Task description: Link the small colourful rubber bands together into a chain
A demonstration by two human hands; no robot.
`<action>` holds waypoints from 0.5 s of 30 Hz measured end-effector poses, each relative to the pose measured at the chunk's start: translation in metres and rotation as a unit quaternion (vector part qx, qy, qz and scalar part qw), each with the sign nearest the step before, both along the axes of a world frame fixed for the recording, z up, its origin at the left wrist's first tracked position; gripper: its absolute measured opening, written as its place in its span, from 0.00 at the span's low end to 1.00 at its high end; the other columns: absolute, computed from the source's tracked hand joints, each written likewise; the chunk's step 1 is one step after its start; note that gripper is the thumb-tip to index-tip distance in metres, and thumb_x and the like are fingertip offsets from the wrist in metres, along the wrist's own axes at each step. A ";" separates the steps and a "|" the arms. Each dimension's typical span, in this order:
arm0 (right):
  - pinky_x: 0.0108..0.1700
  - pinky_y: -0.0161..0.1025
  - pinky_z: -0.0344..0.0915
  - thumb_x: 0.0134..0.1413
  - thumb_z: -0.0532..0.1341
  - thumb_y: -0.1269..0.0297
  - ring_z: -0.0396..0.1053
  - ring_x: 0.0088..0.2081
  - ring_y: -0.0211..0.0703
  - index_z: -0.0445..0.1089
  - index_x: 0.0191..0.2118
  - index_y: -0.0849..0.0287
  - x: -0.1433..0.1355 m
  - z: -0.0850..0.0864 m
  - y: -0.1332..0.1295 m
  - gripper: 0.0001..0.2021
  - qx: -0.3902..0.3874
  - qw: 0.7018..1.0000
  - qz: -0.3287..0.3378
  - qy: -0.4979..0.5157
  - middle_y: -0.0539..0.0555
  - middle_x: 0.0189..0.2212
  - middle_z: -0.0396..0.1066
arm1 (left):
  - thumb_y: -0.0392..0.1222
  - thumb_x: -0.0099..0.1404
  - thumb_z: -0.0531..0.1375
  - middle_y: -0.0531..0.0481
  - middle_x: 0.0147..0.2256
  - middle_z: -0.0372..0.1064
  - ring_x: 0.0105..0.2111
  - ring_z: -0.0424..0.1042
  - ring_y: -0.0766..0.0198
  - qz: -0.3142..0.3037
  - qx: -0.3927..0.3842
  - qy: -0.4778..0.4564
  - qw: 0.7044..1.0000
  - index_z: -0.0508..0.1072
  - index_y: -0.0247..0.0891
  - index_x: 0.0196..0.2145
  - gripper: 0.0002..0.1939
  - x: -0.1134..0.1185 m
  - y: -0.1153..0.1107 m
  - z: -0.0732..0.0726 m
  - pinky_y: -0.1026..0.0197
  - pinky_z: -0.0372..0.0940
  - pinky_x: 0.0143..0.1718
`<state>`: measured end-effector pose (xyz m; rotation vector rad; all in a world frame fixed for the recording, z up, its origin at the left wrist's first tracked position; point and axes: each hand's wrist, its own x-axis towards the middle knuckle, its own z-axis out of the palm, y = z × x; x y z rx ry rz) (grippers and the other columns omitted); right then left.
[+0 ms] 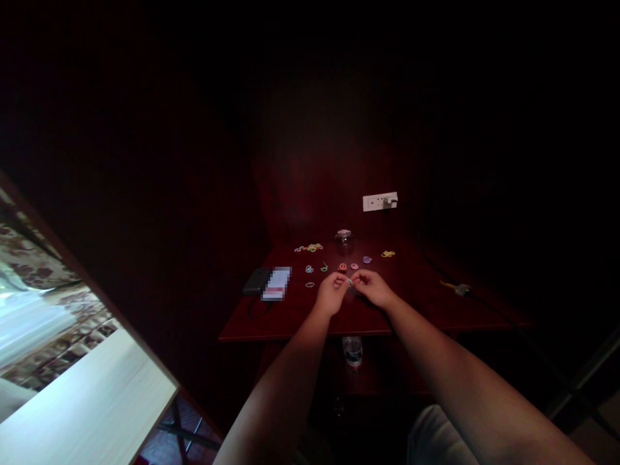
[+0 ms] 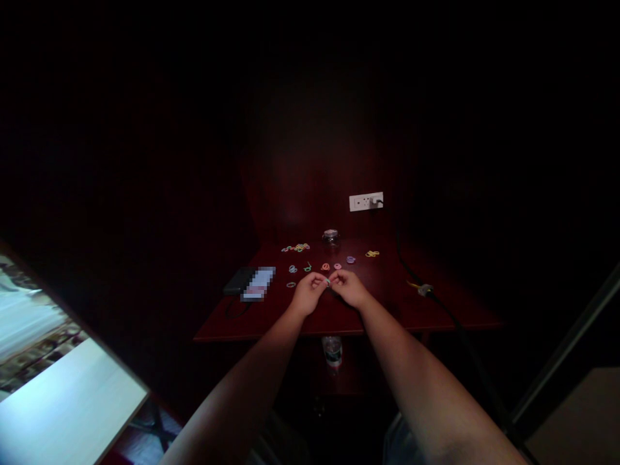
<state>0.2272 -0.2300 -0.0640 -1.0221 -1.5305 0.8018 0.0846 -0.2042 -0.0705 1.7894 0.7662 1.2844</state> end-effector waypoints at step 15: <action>0.20 0.31 0.50 0.39 0.61 0.55 0.55 0.17 0.32 0.61 0.23 0.60 0.000 0.001 -0.001 0.13 -0.015 0.999 -0.042 0.003 0.46 0.14 0.59 | 0.34 0.52 0.57 0.50 0.25 0.68 0.24 0.66 0.70 -0.022 -0.041 0.022 0.999 0.69 0.32 0.30 0.06 0.001 -0.002 0.000 0.68 0.60 0.28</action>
